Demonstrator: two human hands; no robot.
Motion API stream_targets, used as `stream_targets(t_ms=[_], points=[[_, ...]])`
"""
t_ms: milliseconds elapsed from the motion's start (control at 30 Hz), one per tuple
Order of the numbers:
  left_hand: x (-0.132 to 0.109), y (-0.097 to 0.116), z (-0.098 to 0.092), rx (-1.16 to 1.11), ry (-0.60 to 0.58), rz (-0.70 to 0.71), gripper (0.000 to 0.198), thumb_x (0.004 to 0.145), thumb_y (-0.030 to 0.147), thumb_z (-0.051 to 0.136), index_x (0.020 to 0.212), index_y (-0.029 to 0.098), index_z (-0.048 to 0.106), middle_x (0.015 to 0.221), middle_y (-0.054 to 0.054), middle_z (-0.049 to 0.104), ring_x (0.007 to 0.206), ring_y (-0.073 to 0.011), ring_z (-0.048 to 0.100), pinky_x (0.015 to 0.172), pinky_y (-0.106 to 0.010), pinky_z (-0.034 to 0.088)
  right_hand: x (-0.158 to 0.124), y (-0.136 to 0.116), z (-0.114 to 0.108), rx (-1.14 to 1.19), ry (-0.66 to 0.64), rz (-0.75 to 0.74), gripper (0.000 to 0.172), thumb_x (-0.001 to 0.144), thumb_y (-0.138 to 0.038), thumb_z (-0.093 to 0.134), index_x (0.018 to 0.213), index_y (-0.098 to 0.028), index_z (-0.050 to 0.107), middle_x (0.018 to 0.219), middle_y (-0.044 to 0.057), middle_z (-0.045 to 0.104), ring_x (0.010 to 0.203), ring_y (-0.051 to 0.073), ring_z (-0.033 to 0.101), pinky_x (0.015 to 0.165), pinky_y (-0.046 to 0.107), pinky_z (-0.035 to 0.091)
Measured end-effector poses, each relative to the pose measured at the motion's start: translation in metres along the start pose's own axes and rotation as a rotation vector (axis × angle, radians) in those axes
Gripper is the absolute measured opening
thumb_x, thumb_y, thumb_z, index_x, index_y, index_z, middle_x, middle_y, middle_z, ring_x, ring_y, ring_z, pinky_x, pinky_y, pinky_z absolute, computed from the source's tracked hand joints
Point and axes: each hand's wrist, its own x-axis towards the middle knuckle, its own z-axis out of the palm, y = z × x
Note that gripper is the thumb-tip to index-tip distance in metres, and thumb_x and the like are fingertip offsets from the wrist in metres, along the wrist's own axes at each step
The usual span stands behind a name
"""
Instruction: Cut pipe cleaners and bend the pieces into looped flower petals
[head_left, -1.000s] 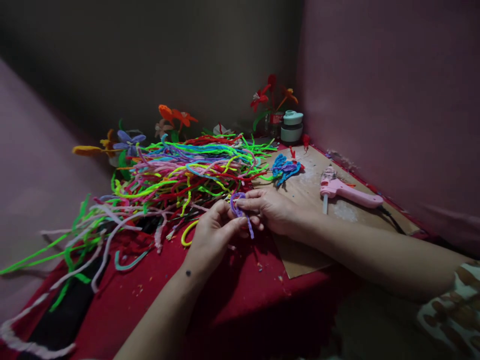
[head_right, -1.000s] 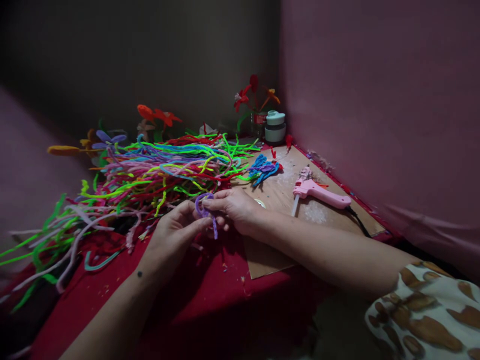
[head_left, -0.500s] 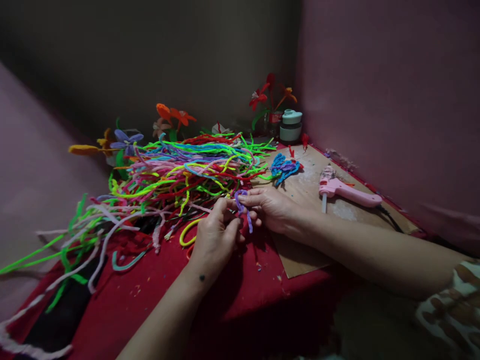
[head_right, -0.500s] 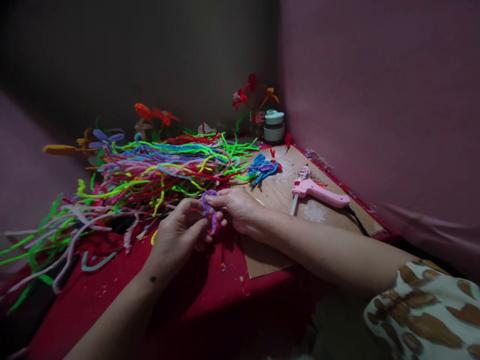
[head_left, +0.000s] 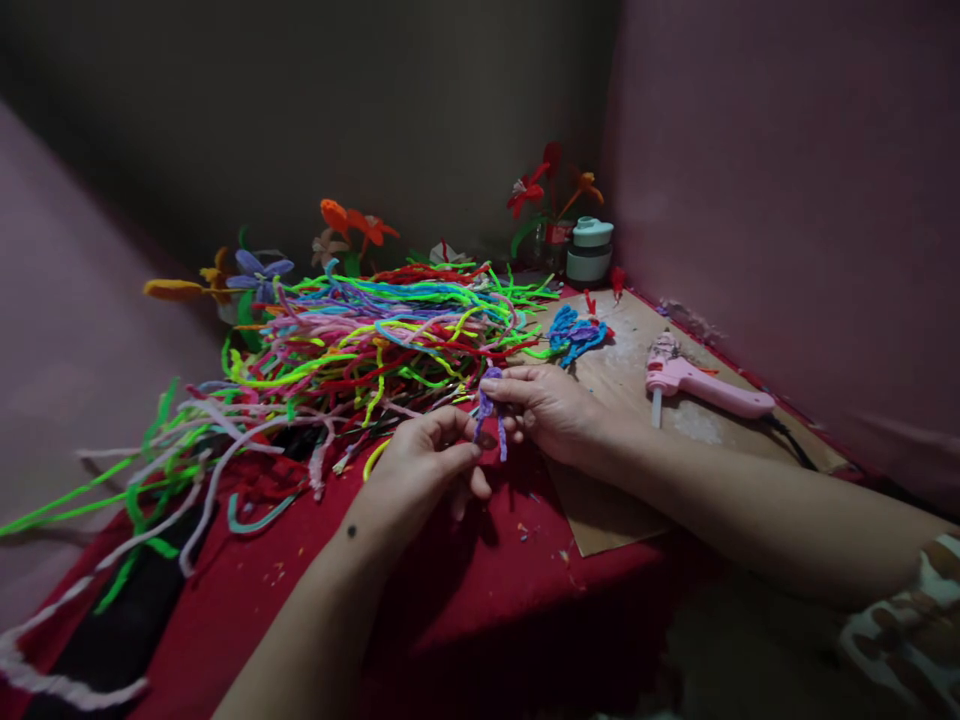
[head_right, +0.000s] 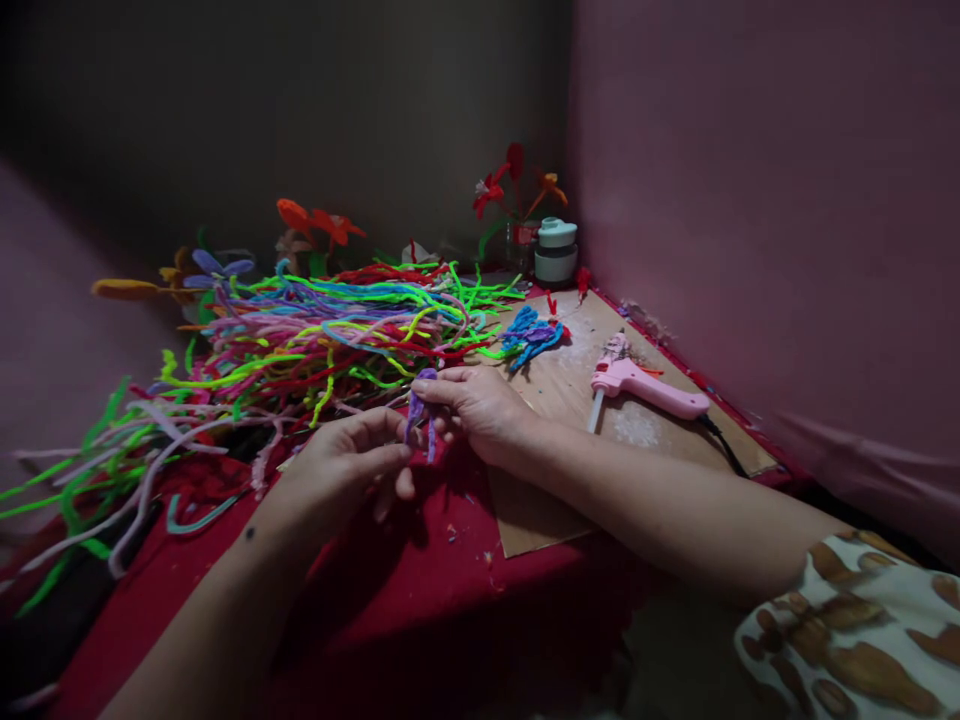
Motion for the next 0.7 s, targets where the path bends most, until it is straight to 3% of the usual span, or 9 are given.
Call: stream_targets(t_ms=[67, 133, 300, 433, 533, 700], points=[[-0.001, 0.000, -0.002, -0.115, -0.086, -0.017, 0.014, 0.073, 0.022, 0.059, 0.082, 0.017, 0.050, 0.051, 0.002, 0.061, 0.031, -0.0076, 0.047, 0.032, -0.016, 0.034, -0.001, 0.000, 0.001, 0.005, 0.009, 0.005, 0.018, 0.070, -0.023, 0.067, 0.063, -0.013, 0.053, 0.051, -0.003, 0.056, 0.038, 0.004, 0.043, 0.038, 0.017, 0.034], [-0.001, 0.000, -0.001, -0.201, -0.099, -0.012, 0.020, 0.074, 0.028, 0.062, 0.088, 0.018, 0.051, 0.058, 0.002, 0.061, 0.036, -0.0084, 0.051, 0.031, -0.015, 0.034, -0.003, 0.000, 0.003, 0.003, 0.009, 0.013, 0.015, 0.069, -0.021, 0.067, 0.064, -0.013, 0.055, 0.053, -0.001, 0.058, 0.039, 0.005, 0.045, 0.039, 0.018, 0.035], [-0.001, -0.003, 0.008, -0.177, 0.008, 0.043, 0.025, 0.080, 0.041, 0.056, 0.077, 0.016, 0.053, 0.048, 0.003, 0.054, 0.032, -0.0049, 0.041, 0.030, -0.014, 0.028, -0.004, 0.003, 0.002, -0.044, -0.076, 0.026, 0.015, 0.075, -0.026, 0.062, 0.067, -0.014, 0.057, 0.050, 0.000, 0.058, 0.041, 0.010, 0.051, 0.042, 0.022, 0.039], [-0.002, 0.000, 0.010, -0.103, 0.084, 0.054, 0.027, 0.082, 0.038, 0.054, 0.067, 0.016, 0.050, 0.037, 0.006, 0.047, 0.028, -0.0048, 0.036, 0.030, -0.015, 0.026, -0.005, 0.004, 0.003, -0.072, -0.010, -0.002, 0.017, 0.072, -0.026, 0.067, 0.065, -0.013, 0.057, 0.049, -0.002, 0.054, 0.039, 0.006, 0.044, 0.041, 0.019, 0.034], [-0.003, 0.002, 0.008, -0.119, 0.083, 0.068, 0.022, 0.082, 0.035, 0.054, 0.070, 0.016, 0.051, 0.040, 0.005, 0.050, 0.029, -0.0054, 0.038, 0.031, -0.016, 0.028, -0.006, 0.004, 0.004, -0.077, -0.004, -0.019, 0.019, 0.070, -0.026, 0.068, 0.064, -0.012, 0.057, 0.050, -0.003, 0.053, 0.040, 0.005, 0.042, 0.042, 0.019, 0.032], [-0.004, 0.002, 0.005, -0.129, 0.153, 0.117, 0.019, 0.081, 0.033, 0.055, 0.074, 0.016, 0.052, 0.047, 0.005, 0.054, 0.032, -0.0054, 0.042, 0.033, -0.016, 0.032, -0.007, 0.002, 0.004, -0.115, -0.106, 0.030, 0.019, 0.072, -0.029, 0.067, 0.071, -0.012, 0.059, 0.054, -0.001, 0.056, 0.042, 0.006, 0.044, 0.044, 0.020, 0.034]])
